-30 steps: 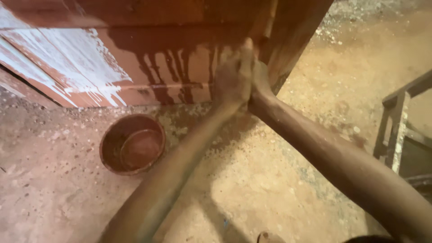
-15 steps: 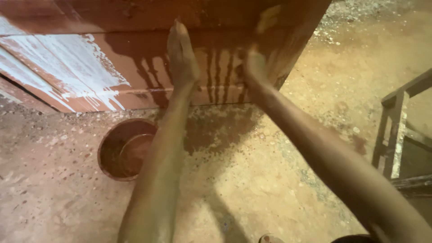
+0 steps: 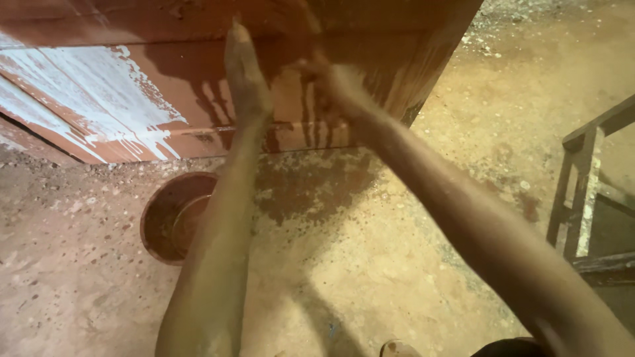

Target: The person paints a wooden door panel with reddish-brown paint using a brush, making repeated strokes across the recessed panel while steadying the door with the other hand. They occasionally dip the brush into a paint bucket on the ground and continue brushing the panel surface.

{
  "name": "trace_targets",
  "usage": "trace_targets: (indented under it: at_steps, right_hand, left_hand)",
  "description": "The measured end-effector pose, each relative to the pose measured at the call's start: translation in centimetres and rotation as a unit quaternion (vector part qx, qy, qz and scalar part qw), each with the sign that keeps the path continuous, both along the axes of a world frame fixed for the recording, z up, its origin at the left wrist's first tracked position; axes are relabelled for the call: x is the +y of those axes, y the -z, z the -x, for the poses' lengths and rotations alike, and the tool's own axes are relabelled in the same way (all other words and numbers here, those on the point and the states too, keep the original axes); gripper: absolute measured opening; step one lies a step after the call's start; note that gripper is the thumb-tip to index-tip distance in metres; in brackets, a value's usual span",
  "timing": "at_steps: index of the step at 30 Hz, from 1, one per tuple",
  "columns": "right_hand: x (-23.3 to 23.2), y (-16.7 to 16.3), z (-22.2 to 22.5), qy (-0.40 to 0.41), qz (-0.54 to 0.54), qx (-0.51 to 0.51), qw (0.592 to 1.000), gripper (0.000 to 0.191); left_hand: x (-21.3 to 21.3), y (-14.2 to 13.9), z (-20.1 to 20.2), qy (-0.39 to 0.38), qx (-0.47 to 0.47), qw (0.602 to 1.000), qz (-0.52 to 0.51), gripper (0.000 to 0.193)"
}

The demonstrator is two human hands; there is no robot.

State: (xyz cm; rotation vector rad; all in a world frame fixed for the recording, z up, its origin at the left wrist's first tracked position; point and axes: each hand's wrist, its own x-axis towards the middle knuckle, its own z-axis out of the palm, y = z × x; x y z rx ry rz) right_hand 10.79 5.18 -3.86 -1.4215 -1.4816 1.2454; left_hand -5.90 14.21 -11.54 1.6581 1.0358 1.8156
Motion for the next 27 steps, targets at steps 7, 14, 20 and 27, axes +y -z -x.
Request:
trace_targets:
  at_steps: [7,14,20,27]
  right_hand:
    - [-1.5,1.0,-4.0,0.221,0.026,0.211,0.952,0.028]
    - [-0.5,1.9,-3.4,0.292,-0.003,0.201,0.935,0.025]
    - [-0.1,0.0,1.6,0.093,0.049,0.156,0.982,0.046]
    - [-0.9,0.3,4.2,-0.003,0.059,0.082,0.995,0.047]
  left_hand:
    - [-2.6,-1.8,-1.4,-0.014,0.097,0.995,0.034,0.066]
    - [-3.4,-2.9,-0.1,-0.026,0.113,0.992,0.056,0.068]
    - [-3.2,-2.0,0.9,-0.069,0.163,0.984,0.026,0.067]
    - [-2.6,-2.4,2.0,-0.089,0.148,0.985,0.005,0.068]
